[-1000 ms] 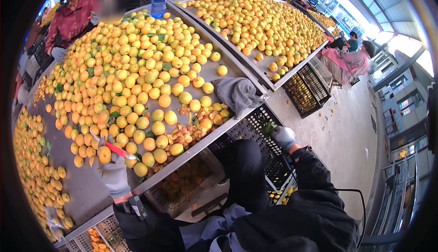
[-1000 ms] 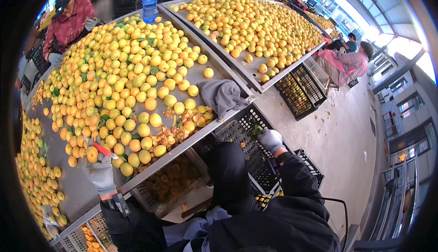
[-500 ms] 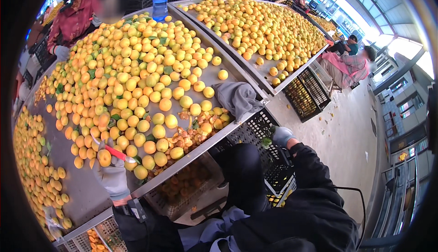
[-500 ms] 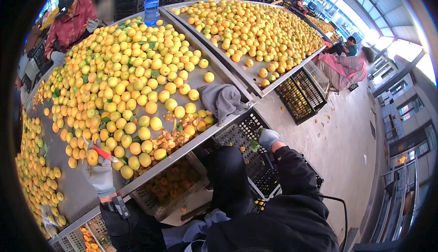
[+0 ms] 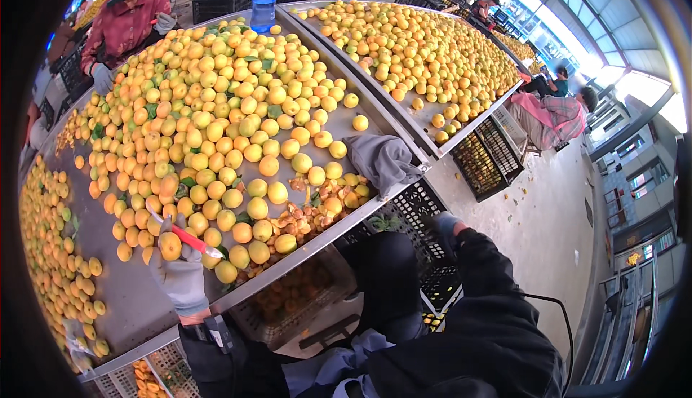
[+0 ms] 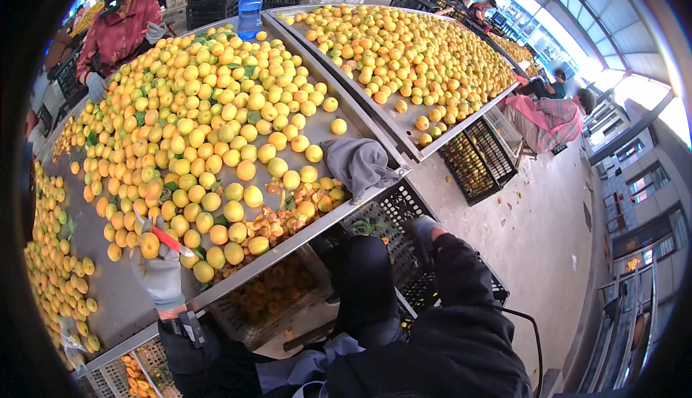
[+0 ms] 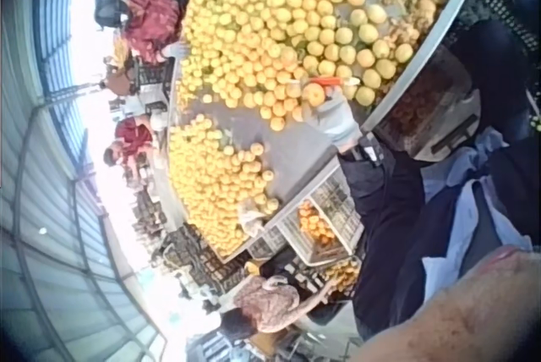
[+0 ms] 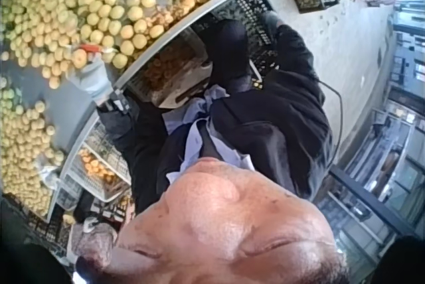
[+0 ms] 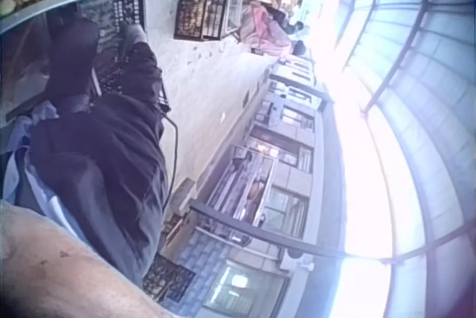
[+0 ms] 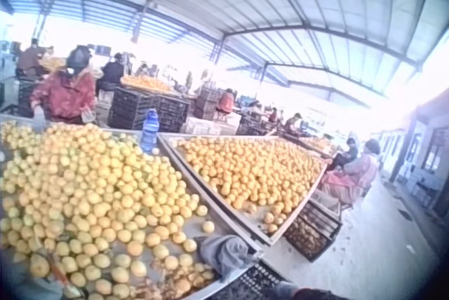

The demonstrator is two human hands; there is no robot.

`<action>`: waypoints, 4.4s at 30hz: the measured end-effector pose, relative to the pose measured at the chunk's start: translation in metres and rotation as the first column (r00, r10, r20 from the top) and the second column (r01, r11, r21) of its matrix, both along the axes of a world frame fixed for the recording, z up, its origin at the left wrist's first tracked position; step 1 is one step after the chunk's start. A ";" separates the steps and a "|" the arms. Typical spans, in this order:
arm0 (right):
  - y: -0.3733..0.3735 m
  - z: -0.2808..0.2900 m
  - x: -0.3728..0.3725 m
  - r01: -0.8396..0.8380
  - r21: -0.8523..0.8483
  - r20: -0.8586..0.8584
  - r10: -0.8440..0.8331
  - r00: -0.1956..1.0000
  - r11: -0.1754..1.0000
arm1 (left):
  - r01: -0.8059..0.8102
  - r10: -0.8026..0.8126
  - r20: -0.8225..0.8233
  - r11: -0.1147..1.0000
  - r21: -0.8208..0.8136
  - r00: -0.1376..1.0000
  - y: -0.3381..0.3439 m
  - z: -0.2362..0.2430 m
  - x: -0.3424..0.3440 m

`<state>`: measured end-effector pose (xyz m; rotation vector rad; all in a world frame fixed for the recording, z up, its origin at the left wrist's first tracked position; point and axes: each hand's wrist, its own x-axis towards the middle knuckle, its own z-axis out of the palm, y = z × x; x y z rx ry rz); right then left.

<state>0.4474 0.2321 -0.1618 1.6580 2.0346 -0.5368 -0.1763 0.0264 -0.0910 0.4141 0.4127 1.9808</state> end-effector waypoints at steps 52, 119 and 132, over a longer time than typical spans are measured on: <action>0.186 0.073 -0.353 0.085 0.617 -0.454 0.265 0.851 0.783 | -0.079 0.081 0.057 0.996 -0.047 0.995 0.027 0.002 0.013; -0.363 -0.037 0.236 0.572 0.756 -0.044 -0.849 0.527 0.316 | 0.008 -0.005 0.135 1.000 -0.022 0.991 0.026 -0.002 0.010; -0.254 -0.014 0.153 0.177 0.781 -0.014 -0.266 0.964 0.599 | 0.062 -0.062 0.061 0.998 0.005 0.996 -0.001 -0.016 -0.007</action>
